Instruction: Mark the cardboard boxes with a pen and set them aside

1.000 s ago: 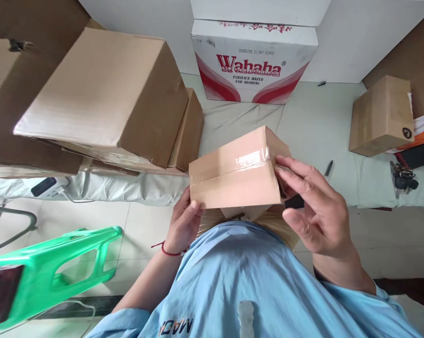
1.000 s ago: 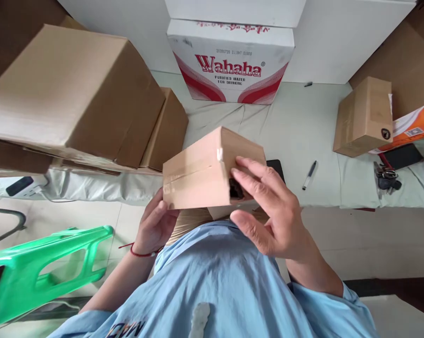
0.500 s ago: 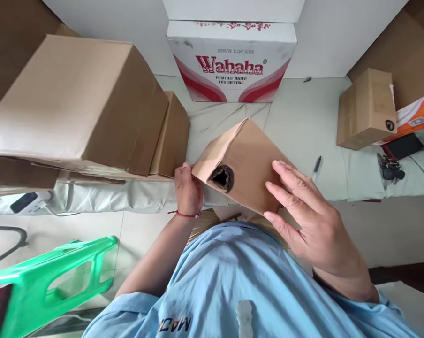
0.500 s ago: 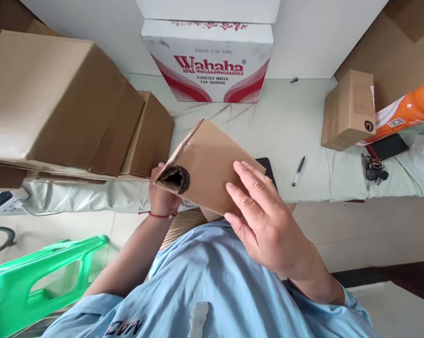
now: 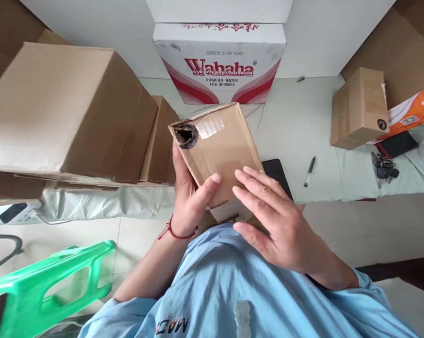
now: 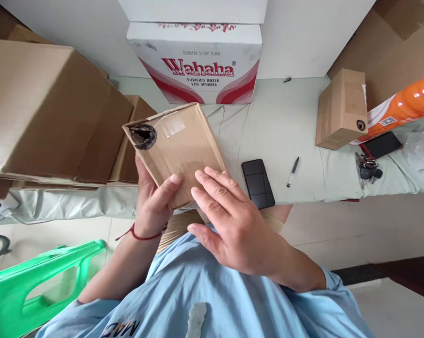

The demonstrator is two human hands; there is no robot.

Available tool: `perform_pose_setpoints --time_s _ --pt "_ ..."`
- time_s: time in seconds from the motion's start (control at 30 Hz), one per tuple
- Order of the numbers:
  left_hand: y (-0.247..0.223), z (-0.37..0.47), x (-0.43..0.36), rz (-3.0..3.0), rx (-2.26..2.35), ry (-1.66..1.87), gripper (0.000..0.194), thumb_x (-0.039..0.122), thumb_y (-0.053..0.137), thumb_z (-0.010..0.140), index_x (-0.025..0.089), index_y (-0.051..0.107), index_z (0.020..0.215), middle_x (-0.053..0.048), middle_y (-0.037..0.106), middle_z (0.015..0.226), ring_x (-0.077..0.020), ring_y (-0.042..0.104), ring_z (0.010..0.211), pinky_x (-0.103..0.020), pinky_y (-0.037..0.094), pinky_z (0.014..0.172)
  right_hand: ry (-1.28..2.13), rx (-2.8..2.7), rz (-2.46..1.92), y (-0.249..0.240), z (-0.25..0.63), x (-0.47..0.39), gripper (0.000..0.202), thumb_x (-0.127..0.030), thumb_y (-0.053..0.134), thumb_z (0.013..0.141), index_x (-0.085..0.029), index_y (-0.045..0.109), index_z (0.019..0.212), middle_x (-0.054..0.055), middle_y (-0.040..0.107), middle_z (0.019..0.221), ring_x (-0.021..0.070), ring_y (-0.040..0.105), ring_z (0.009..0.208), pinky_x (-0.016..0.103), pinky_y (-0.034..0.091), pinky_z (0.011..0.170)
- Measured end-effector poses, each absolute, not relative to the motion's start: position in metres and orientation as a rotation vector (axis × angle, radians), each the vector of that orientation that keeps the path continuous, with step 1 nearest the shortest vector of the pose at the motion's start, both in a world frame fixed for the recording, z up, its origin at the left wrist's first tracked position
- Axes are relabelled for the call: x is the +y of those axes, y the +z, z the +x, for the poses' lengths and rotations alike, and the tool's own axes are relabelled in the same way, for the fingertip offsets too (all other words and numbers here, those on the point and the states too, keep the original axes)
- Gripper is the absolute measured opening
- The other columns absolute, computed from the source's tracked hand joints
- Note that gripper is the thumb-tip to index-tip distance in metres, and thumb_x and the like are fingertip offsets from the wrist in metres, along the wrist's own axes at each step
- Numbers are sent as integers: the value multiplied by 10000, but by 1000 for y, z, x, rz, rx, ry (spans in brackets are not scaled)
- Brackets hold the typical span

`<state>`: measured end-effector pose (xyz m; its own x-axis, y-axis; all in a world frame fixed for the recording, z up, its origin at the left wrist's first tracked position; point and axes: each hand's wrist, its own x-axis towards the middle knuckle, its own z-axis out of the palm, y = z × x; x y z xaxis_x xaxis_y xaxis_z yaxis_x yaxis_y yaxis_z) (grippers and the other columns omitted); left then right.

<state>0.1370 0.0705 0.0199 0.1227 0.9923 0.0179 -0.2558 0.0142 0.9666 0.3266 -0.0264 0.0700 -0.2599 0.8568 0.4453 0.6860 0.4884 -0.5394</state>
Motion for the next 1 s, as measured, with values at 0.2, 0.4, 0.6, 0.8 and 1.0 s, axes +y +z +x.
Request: perform_pose_setpoints --time_s 0.2,0.4,0.6,0.8,1.0 --pt "23 123 84 1059 902 1090 656 469 930 855 299 701 1447 -78 678 1543 -432 466 1611 -530 434 1325 32 -1642 -1988 15 431 -6 377 -284 550 1055 -230 792 1338 149 748 1405 312 760 1167 474 637 973" --pt "20 126 77 1055 888 1124 673 438 922 862 305 690 1480 -80 678 1531 -421 445 1622 -541 386 1350 324 -1952 -2842 -33 510 5 607 -168 417 1018 -254 667 1564 194 701 1343 290 710 972 370 484 709" --pt "21 124 76 1087 900 1128 684 422 934 849 298 700 1479 -84 658 1563 -418 459 1616 -526 374 1357 184 -2123 -2608 -32 533 7 477 -203 506 1015 -263 755 1417 178 666 1436 330 668 1173 369 501 772" --pt "19 123 74 1105 897 1127 678 471 914 870 303 697 1490 -79 665 1554 -424 468 1606 -551 365 1359 -118 -1978 -2391 -38 593 -3 338 -162 597 943 -180 873 1138 178 756 1114 195 598 774 366 401 699" --pt "15 123 79 1178 874 1121 691 491 887 896 336 671 1533 -52 658 1579 -411 502 1579 -541 408 1334 -122 -1888 -2529 -40 615 -36 416 -110 592 884 -200 886 1165 149 739 989 116 414 565 357 355 631"
